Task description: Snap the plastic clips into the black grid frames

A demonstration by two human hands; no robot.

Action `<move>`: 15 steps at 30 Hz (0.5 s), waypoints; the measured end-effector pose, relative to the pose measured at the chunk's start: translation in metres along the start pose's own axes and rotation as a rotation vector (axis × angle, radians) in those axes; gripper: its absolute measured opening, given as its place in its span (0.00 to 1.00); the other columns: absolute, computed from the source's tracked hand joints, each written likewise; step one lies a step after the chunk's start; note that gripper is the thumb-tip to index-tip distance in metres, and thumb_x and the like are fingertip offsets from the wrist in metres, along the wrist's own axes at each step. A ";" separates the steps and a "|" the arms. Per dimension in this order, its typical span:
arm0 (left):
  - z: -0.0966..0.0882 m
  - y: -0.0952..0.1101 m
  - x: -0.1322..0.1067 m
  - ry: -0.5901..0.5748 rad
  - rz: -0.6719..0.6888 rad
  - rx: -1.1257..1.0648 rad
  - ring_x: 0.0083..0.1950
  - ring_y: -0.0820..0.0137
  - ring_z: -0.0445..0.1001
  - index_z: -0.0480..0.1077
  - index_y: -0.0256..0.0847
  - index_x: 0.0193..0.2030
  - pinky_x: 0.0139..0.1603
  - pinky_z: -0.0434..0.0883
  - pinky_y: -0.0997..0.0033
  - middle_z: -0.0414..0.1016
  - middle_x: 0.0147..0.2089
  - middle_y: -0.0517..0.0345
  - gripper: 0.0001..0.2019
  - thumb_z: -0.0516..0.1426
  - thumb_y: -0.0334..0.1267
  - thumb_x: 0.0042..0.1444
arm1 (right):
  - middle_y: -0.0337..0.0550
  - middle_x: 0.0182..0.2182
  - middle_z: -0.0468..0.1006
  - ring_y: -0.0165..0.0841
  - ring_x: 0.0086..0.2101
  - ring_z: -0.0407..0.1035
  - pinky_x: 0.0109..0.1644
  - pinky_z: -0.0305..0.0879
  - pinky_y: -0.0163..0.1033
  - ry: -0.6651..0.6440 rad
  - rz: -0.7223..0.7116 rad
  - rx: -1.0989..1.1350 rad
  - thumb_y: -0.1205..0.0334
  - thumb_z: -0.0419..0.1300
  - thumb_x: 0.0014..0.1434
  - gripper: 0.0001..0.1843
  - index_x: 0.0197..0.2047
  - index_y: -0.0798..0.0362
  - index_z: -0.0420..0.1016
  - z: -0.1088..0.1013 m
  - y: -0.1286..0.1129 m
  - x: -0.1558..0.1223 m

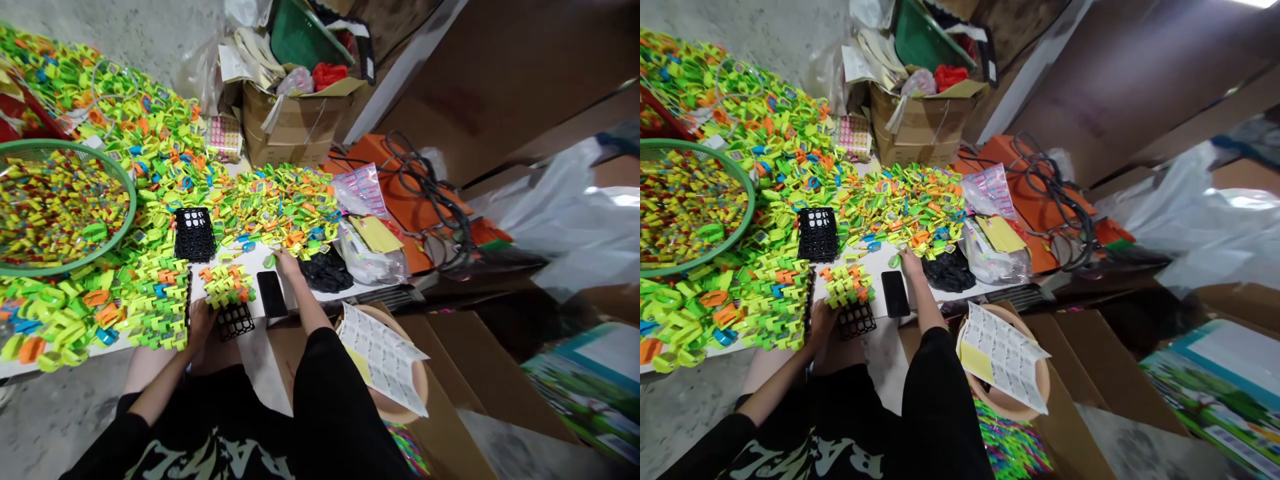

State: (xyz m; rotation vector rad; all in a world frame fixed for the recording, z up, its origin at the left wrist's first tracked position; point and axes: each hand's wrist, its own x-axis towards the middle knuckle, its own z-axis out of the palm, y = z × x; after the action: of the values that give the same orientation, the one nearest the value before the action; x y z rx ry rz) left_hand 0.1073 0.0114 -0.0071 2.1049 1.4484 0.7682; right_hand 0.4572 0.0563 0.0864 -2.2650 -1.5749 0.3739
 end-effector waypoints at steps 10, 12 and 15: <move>-0.008 0.014 -0.006 -0.114 0.163 -0.031 0.67 0.51 0.62 0.58 0.42 0.64 0.68 0.59 0.46 0.67 0.64 0.42 0.38 0.62 0.57 0.51 | 0.47 0.36 0.78 0.34 0.33 0.72 0.39 0.70 0.38 0.427 0.131 0.636 0.52 0.55 0.60 0.20 0.48 0.57 0.71 0.001 -0.023 -0.073; -0.010 0.016 -0.006 -0.153 0.206 0.007 0.70 0.51 0.58 0.56 0.41 0.66 0.71 0.53 0.46 0.64 0.66 0.42 0.42 0.63 0.60 0.50 | 0.47 0.34 0.77 0.32 0.29 0.70 0.36 0.70 0.38 0.475 0.176 0.728 0.48 0.58 0.57 0.22 0.46 0.58 0.72 0.004 -0.032 -0.109; -0.010 0.019 -0.005 -0.180 0.241 0.042 0.71 0.51 0.56 0.55 0.40 0.67 0.72 0.50 0.46 0.64 0.66 0.41 0.44 0.63 0.60 0.48 | 0.48 0.34 0.77 0.33 0.29 0.71 0.35 0.72 0.39 0.406 0.178 0.730 0.47 0.54 0.62 0.23 0.48 0.58 0.74 0.014 -0.050 -0.159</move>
State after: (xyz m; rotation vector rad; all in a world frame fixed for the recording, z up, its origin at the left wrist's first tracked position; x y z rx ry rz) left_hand 0.1117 0.0014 0.0115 2.3431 1.1410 0.6184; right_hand 0.3541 -0.0750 0.0977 -1.7557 -0.8446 0.4160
